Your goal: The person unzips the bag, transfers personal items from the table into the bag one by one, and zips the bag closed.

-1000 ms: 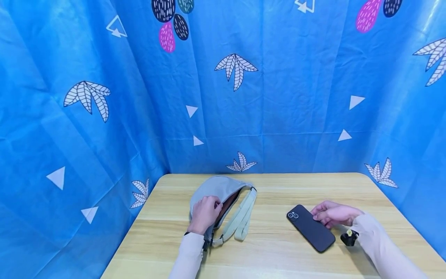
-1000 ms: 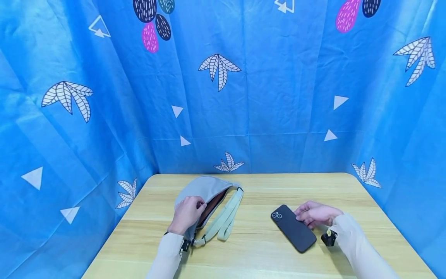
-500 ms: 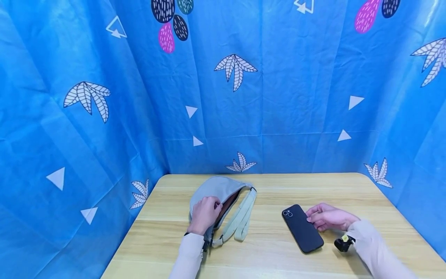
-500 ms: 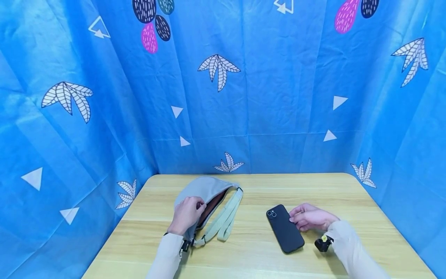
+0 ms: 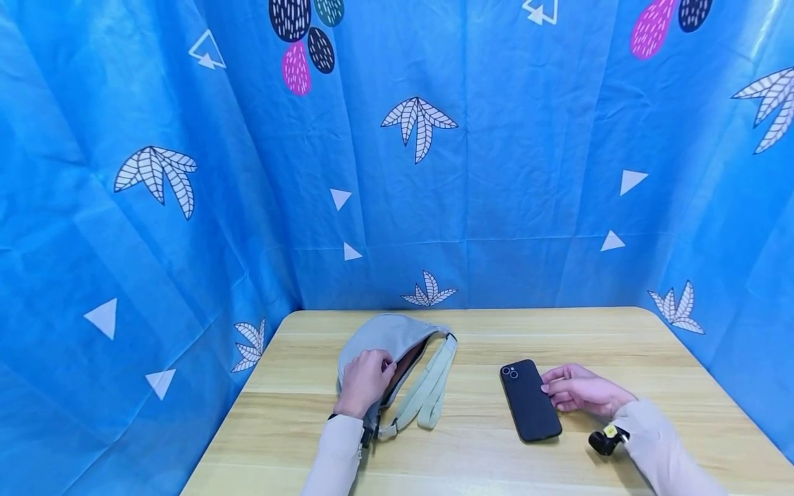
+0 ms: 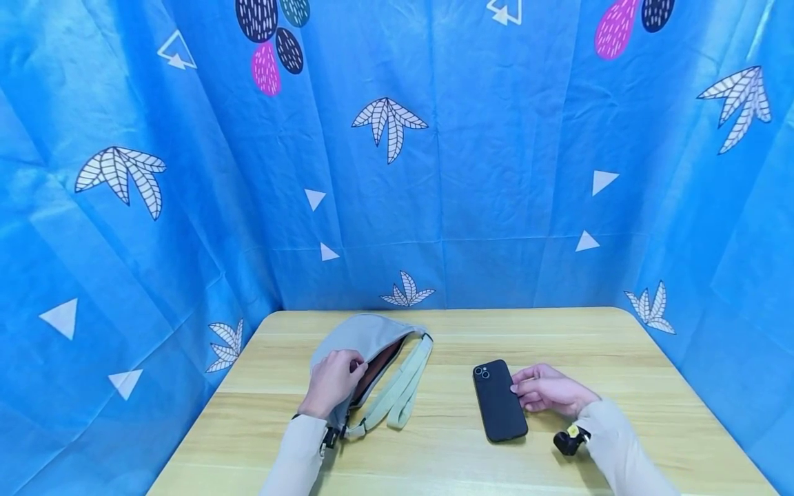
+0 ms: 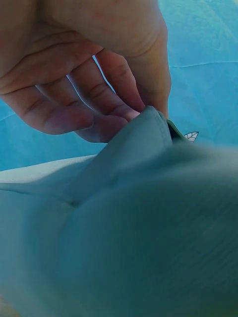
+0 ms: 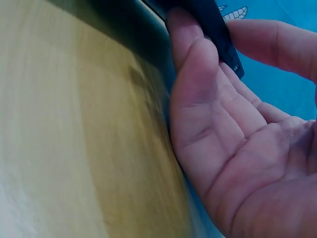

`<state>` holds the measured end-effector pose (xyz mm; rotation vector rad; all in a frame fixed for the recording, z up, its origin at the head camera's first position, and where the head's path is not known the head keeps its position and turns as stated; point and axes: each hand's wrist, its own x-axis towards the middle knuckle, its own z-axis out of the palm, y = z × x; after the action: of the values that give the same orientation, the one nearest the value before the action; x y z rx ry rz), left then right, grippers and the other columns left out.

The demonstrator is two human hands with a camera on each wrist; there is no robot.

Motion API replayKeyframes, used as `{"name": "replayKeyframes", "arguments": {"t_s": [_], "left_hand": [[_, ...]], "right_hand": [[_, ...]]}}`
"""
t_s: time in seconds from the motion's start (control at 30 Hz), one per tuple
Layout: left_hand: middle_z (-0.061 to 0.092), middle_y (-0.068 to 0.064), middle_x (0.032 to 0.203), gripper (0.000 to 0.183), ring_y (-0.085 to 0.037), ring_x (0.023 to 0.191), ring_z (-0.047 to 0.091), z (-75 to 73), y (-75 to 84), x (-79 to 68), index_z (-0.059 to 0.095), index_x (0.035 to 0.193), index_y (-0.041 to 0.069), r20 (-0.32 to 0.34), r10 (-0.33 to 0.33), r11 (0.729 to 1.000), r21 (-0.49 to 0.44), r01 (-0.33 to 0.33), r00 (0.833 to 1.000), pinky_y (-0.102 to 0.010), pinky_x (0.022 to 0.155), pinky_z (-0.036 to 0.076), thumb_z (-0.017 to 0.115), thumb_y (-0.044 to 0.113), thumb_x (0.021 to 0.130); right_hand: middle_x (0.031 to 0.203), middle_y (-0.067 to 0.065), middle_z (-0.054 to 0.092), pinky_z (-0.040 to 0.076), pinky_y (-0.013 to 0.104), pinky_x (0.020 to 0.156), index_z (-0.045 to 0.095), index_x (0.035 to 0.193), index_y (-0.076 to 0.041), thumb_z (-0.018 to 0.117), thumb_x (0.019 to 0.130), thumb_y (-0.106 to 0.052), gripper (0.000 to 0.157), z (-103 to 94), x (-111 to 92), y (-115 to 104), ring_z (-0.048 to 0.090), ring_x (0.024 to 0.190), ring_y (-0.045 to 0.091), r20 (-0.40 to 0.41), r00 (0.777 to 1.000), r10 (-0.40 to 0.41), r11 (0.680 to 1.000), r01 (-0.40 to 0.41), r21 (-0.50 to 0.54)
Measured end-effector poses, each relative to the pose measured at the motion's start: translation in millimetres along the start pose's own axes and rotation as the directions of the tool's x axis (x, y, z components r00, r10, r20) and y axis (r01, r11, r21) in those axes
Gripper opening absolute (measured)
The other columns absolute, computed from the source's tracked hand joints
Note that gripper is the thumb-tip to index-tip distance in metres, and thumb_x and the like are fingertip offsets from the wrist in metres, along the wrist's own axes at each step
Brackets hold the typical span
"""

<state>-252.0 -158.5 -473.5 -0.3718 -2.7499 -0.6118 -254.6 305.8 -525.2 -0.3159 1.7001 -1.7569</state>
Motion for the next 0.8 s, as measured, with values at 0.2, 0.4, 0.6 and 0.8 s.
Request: {"name": "replayKeyframes", "arguments": {"t_s": [0.2,0.4,0.6,0.8], "left_hand": [[0.077,0.0,0.086,0.011,-0.013,0.072,0.067,0.2,0.3,-0.1,0.078,0.089,0.017,-0.004,-0.003,1.0,-0.001,0.003,1.0,-0.039,0.065,0.056,0.073,0.023,0.095],[0.077,0.0,0.086,0.011,-0.013,0.071,0.067,0.1,0.3,-0.9,0.078,0.089,0.017,-0.006,-0.004,1.0,0.0,0.004,1.0,-0.039,0.065,0.056,0.072,0.023,0.095],[0.076,0.0,0.086,0.011,-0.012,0.07,0.066,-0.1,-0.1,-1.0,0.079,0.09,0.016,-0.008,-0.001,1.0,-0.001,0.001,1.0,-0.038,0.065,0.055,0.072,0.024,0.096],[0.076,0.0,0.085,0.011,-0.011,0.068,0.065,-1.3,0.6,-1.0,0.078,0.088,0.016,-0.008,0.007,1.0,-0.005,-0.007,1.0,-0.036,0.063,0.054,0.073,0.023,0.096]], "right_hand": [[0.097,-0.007,0.076,0.058,0.022,0.077,0.058,0.116,-0.007,0.051,0.103,-0.004,0.015,2.4,-1.2,0.4,0.07,0.082,0.004,0.002,1.0,-0.024,0.999,0.024,0.046],[0.099,-0.006,0.077,0.059,0.023,0.08,0.061,0.114,-0.01,0.048,0.105,-0.002,0.018,5.0,0.1,1.4,0.072,0.084,0.005,0.01,0.999,-0.052,0.996,0.051,0.08],[0.103,-0.004,0.078,0.06,0.024,0.083,0.062,0.115,-0.01,0.045,0.106,-0.002,0.02,8.3,4.7,2.1,0.074,0.09,0.007,0.024,0.997,-0.077,0.991,0.074,0.107],[0.11,0.0,0.077,0.06,0.028,0.09,0.061,0.119,-0.007,0.043,0.106,0.0,0.023,14.4,9.6,1.1,0.075,0.1,0.012,0.054,0.991,-0.119,0.983,0.11,0.146]]}}
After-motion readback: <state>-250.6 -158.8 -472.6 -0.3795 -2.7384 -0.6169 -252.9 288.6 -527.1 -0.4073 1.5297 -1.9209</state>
